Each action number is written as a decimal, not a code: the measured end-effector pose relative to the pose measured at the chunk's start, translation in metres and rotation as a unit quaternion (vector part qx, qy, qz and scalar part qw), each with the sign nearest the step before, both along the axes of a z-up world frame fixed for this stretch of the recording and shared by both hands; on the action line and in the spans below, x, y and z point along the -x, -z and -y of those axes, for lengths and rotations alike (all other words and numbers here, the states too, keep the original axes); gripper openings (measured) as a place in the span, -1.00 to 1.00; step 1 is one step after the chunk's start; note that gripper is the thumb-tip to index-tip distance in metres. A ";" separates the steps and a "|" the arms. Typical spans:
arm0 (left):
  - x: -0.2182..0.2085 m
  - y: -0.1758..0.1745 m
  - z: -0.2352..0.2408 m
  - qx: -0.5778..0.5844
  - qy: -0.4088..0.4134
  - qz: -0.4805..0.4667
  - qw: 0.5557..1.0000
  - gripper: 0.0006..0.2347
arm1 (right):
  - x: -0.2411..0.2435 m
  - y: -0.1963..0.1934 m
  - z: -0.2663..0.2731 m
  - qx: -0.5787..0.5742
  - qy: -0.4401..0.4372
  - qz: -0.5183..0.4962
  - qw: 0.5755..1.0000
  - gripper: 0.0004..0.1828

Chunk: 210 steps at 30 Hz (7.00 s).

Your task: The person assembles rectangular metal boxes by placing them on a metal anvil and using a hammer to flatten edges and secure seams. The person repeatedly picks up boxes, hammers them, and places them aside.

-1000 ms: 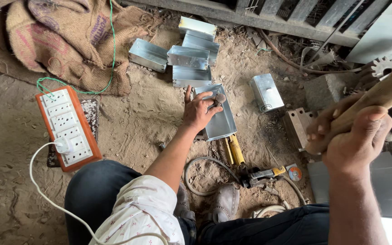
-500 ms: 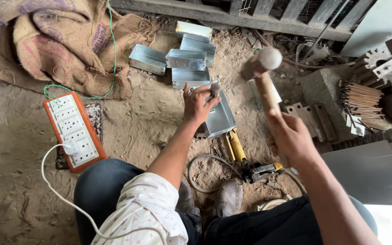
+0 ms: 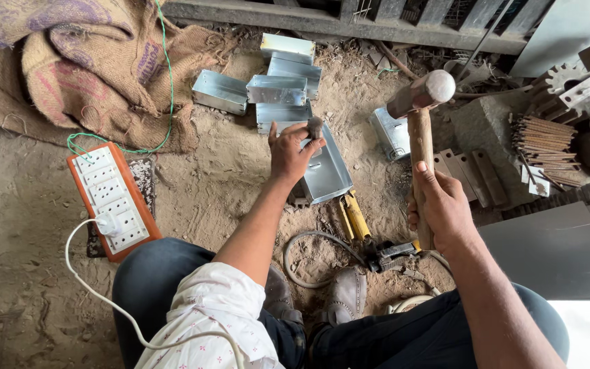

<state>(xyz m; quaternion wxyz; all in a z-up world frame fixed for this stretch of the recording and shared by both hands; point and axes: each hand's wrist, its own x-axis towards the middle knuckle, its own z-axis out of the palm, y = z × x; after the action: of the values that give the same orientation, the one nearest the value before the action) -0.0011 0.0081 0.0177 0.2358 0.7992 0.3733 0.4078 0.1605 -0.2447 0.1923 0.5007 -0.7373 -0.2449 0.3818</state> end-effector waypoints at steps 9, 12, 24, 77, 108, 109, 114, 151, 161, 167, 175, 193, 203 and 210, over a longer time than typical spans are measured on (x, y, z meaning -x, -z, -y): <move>-0.003 0.016 0.011 0.006 0.010 -0.082 0.997 -0.76 | -0.003 -0.003 0.000 -0.001 0.001 0.019 1.000 -0.46; -0.002 0.009 0.014 0.022 0.021 -0.099 0.995 -0.74 | -0.003 -0.003 0.002 -0.022 -0.015 0.018 1.000 -0.49; -0.004 0.024 0.012 -0.011 0.011 -0.116 0.993 -0.66 | 0.027 0.004 -0.049 0.178 -0.159 0.040 0.970 -0.54; 0.104 -0.108 0.060 0.251 0.081 -0.459 0.848 -0.64 | 0.069 0.103 -0.030 0.261 -0.531 0.392 0.704 -0.51; 0.071 0.002 0.079 0.394 0.044 -0.239 0.886 -0.77 | 0.029 0.071 -0.052 0.148 -0.202 0.286 0.925 -0.43; 0.070 0.001 0.079 0.409 0.047 -0.215 0.886 -0.77 | 0.025 0.079 -0.053 0.137 -0.174 0.220 0.950 -0.40; 0.067 -0.026 0.077 0.542 0.171 0.105 0.816 -0.82 | 0.011 0.106 -0.055 0.010 -0.108 -0.170 0.979 -0.13; 0.059 -0.079 0.106 0.482 0.140 0.338 0.796 -0.40 | 0.059 0.041 -0.031 -0.090 -0.129 0.411 0.898 0.59; 0.079 -0.092 0.083 0.484 0.176 0.322 0.794 -0.47 | 0.013 0.045 -0.041 -0.190 -0.113 -0.086 0.971 0.06; 0.078 -0.086 0.078 0.375 0.243 0.252 0.858 -0.39 | 0.019 0.056 -0.043 -0.112 -0.152 -0.010 0.982 -0.32; 0.077 -0.087 0.081 0.430 0.211 0.192 0.856 -0.35 | 0.020 0.068 -0.043 0.005 -0.102 -0.048 0.994 -0.16; 0.063 -0.109 0.100 0.374 0.117 -0.150 0.908 -0.47 | -0.028 0.086 -0.059 0.161 -0.067 -0.078 0.982 0.15; 0.076 -0.123 0.104 0.287 0.294 -0.462 0.786 -0.49 | -0.223 0.142 -0.128 0.231 -0.039 0.358 0.904 0.17; 0.076 -0.117 0.095 0.251 0.278 -0.492 0.786 -0.59 | -0.202 0.119 -0.126 0.256 -0.225 0.377 0.861 -0.24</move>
<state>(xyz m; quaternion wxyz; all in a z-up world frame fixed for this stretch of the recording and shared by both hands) -0.0775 -0.0866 0.1350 0.3156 0.8732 0.2900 -0.2320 0.3622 -0.1183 0.0728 0.0642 -0.8521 -0.4675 0.2266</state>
